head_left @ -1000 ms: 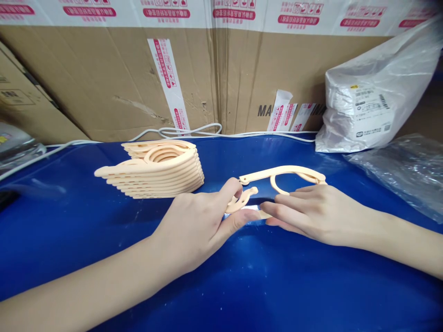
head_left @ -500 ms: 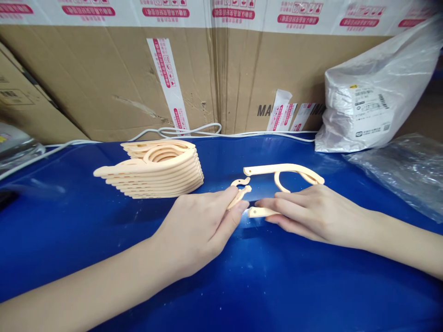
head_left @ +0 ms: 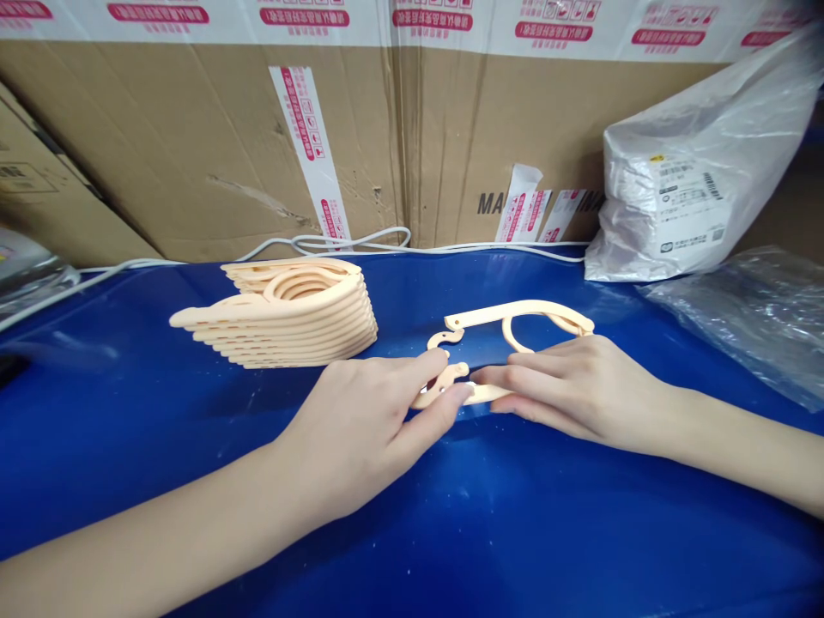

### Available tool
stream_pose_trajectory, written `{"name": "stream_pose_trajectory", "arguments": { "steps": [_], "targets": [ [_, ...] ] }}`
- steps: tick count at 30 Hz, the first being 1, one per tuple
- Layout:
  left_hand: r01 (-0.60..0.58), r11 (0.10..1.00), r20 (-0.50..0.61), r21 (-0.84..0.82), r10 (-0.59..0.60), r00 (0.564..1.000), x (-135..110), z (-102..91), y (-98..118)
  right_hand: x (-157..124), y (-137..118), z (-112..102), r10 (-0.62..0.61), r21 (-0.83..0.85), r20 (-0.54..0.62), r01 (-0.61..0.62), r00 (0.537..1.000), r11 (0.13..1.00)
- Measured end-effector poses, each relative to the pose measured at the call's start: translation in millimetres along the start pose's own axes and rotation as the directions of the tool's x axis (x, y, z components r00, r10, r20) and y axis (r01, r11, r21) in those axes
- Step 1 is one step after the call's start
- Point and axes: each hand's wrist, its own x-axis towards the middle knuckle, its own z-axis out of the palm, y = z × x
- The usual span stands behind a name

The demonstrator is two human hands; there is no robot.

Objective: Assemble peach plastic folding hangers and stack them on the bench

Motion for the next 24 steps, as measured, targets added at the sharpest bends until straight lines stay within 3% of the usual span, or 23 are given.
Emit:
{"name": "stream_pose_trajectory", "arguments": {
  "steps": [10, 16, 19, 24],
  "targets": [
    [-0.063, 0.998, 0.153, -0.019, 0.066, 0.986, -1, 0.6, 3, 0, -1, -1, -0.019, -0.027, -0.043, 0.017, 0.999, 0.999],
    [-0.186, 0.953, 0.135, 0.240, 0.157, 0.978, -1, 5.5, -1, -1, -3, 3, -0.023, -0.023, -0.068, 0.022, 0.997, 0.999],
    [-0.271, 0.884, 0.075, 0.380, 0.262, 0.962, -2, 8.0, -3, -1, -3, 3, -0.017, -0.006, -0.063, 0.017, 0.998, 1.000],
    [-0.330, 0.779, 0.077, 0.533, 0.344, 0.936, -2, 10.5, -7, -1, -4, 4, 0.029, 0.100, -0.002, -0.028, 1.000, 0.995]
  ]
}}
